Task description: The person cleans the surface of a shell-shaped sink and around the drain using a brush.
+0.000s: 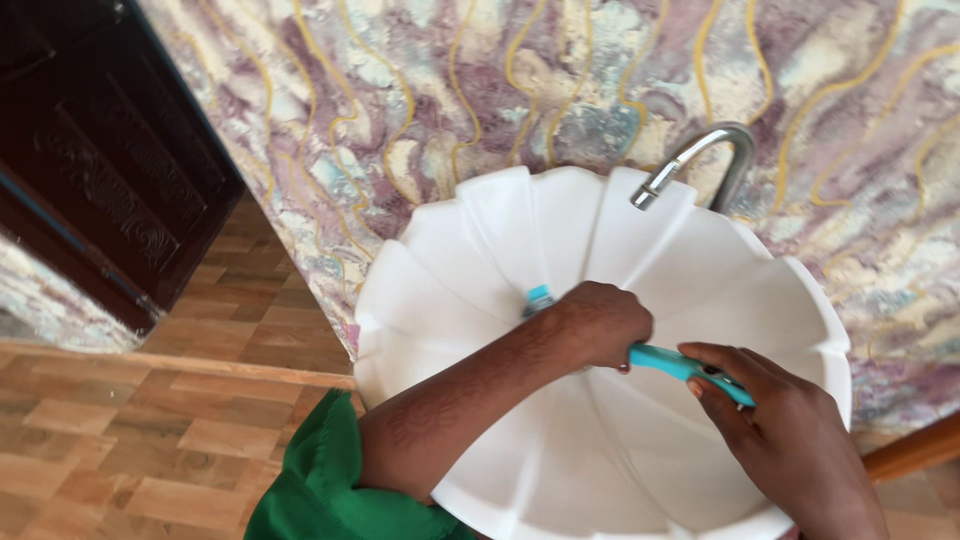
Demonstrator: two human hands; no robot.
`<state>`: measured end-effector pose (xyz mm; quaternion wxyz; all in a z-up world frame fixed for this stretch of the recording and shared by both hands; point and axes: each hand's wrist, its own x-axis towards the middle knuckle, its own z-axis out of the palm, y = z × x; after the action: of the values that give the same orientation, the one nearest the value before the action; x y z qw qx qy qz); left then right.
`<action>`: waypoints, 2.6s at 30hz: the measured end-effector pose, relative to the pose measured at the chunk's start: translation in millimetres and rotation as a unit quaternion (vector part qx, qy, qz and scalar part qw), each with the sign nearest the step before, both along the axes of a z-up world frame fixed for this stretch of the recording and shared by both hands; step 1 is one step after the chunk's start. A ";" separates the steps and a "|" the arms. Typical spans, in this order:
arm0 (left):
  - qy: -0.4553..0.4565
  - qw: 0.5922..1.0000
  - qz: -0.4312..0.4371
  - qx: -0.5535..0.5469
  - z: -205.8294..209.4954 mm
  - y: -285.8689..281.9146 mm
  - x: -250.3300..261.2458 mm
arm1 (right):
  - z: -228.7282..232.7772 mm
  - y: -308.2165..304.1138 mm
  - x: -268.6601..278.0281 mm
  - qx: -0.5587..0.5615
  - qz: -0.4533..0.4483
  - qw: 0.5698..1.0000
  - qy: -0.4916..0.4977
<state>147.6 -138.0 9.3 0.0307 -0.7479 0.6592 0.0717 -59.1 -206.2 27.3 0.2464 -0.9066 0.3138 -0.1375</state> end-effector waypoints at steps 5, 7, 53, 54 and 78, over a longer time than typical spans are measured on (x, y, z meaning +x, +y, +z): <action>0.023 1.000 -0.005 0.013 11.0 11.9 -5.8 | 3.7 -0.3 -3.2 -0.051 0.040 0.997 0.039; 0.016 1.000 -0.015 -0.017 7.7 9.9 -5.6 | 4.9 2.4 -3.3 -0.058 0.037 0.998 0.003; 0.053 0.995 -0.082 -0.011 -28.1 -6.9 -14.9 | -106.8 6.3 -50.9 -0.139 0.014 0.829 -0.542; 0.053 0.995 -0.083 -0.012 -24.2 -4.7 -19.9 | -108.0 5.6 -51.8 -0.141 0.014 0.828 -0.542; 0.197 0.958 -0.170 -0.121 -16.3 -12.4 -38.3 | -102.2 11.0 -52.3 -0.014 0.082 0.813 -0.576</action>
<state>109.4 -150.5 -7.0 -0.1789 -0.5938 0.7735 0.1307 -111.4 -195.2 -74.9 0.3797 -0.6871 0.0372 -0.6184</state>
